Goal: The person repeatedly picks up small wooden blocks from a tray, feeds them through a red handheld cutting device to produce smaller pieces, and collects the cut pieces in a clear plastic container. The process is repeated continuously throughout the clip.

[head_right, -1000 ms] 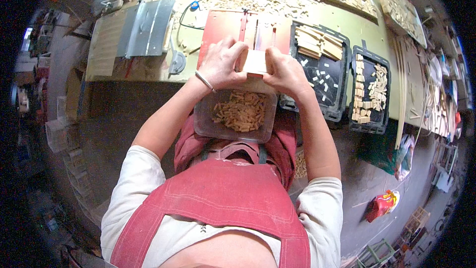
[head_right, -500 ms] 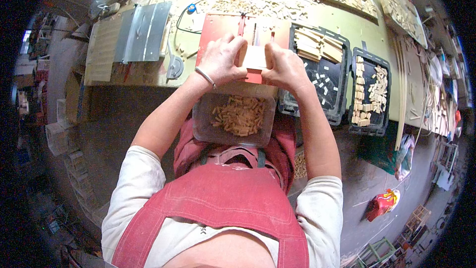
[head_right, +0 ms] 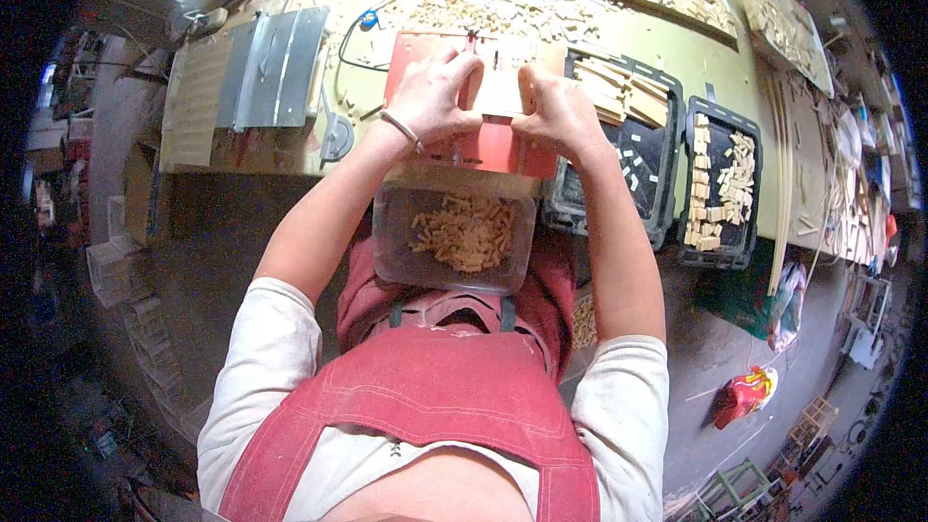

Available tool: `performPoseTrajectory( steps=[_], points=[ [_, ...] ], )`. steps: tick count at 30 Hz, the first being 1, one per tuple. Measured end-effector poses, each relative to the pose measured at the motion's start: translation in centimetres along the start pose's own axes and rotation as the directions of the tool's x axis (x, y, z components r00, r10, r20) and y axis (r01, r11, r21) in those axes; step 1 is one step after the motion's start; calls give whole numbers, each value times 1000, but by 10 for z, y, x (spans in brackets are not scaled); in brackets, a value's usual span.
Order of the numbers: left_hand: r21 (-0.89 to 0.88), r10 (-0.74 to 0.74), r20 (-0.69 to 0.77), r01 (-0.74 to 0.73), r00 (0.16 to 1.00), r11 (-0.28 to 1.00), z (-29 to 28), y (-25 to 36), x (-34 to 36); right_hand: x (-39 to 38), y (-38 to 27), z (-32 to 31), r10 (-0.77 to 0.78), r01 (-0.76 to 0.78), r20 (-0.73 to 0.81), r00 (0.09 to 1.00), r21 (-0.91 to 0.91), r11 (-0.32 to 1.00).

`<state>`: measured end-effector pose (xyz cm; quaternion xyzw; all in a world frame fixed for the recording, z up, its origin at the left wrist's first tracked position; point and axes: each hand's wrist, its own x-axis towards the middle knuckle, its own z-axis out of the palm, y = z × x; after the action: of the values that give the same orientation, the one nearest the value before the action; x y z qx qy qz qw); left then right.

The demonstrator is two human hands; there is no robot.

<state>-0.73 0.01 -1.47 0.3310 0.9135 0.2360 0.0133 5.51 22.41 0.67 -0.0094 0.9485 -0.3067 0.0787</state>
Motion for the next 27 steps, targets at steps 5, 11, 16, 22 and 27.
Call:
performPoseTrajectory(
  steps=[5, 11, 16, 22, 27],
  points=[
    [33, -17, 46, 16, 999, 999, -2, -5, 14, 11, 0, -6, 36, -36, 24, 999, 34, 999],
    [152, -56, 103, 40, 993, 988, -13, 6, 15, 14, 12, -1, -26, 25, -18, 1000, -37, 999],
    [212, 105, 86, -121, 991, 970, -12, 28, -46, -32, 1, 4, 53, -53, 18, 998, -26, 998],
    [70, 120, 45, -123, 992, 990, -27, 46, -90, -72, -19, 22, 49, -49, 6, 999, -35, 998],
    [86, 85, -22, -83, 996, 993, -9, 31, -67, -68, -36, 41, -17, 18, -64, 998, 20, 1000]
  ],
)
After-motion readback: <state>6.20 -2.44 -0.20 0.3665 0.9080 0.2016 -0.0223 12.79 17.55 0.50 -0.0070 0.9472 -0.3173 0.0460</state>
